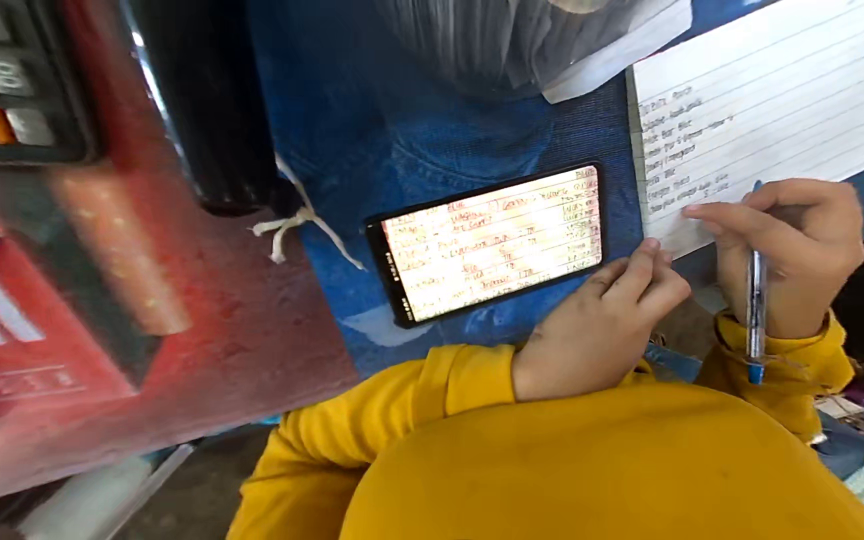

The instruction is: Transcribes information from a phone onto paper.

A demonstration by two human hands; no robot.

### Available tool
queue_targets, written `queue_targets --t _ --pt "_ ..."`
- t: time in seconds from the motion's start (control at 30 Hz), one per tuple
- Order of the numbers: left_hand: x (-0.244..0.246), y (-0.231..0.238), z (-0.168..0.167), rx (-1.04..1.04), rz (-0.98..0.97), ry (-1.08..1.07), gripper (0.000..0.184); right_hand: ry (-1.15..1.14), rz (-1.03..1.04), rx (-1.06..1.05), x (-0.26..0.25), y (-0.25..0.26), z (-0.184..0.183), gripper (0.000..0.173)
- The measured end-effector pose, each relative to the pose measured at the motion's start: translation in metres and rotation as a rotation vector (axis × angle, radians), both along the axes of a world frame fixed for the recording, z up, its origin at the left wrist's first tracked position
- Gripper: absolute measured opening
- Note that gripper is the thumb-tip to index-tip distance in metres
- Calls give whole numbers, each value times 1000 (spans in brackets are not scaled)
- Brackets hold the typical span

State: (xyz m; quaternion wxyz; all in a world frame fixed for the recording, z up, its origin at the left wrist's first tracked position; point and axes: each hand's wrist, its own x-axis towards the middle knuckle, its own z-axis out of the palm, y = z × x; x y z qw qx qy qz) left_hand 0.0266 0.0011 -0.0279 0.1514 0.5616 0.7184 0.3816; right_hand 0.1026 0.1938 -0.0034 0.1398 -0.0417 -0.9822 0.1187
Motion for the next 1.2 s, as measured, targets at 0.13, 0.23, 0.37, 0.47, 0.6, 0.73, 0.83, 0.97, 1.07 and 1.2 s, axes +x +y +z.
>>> queue_targets --t 0.13,0.23,0.37,0.47,0.6,0.73,0.83,0.97,1.07,1.2 --pt "-1 -1 2 -27 -17 -51 35 -29 191 -43 -5 7 -2 24" --pt "-1 -3 4 -12 3 -94 41 -2 344 -164 -38 -14 6 21" --pt "-3 -4 4 20 -3 -172 37 -26 495 -218 -65 -22 7 27" --pt "-3 -4 5 29 -7 -171 27 -67 566 -206 -72 -23 4 34" --pt "-4 -4 5 -3 -33 -166 28 -69 550 -153 -75 -23 1 37" --pt "-4 -5 3 14 -19 -143 28 -61 535 -202 -75 -23 1 35" --pt "-1 -3 -1 10 8 -84 33 38 431 -414 -70 -15 3 25" --pt "1 -1 -4 -21 -10 50 35 242 88 -398 -59 5 15 32" --pt "0 -3 -4 -53 -54 168 36 154 -40 -193 -42 7 26 40" --pt "0 -5 -5 -67 -80 274 37 201 64 -167 -12 24 -1 45"
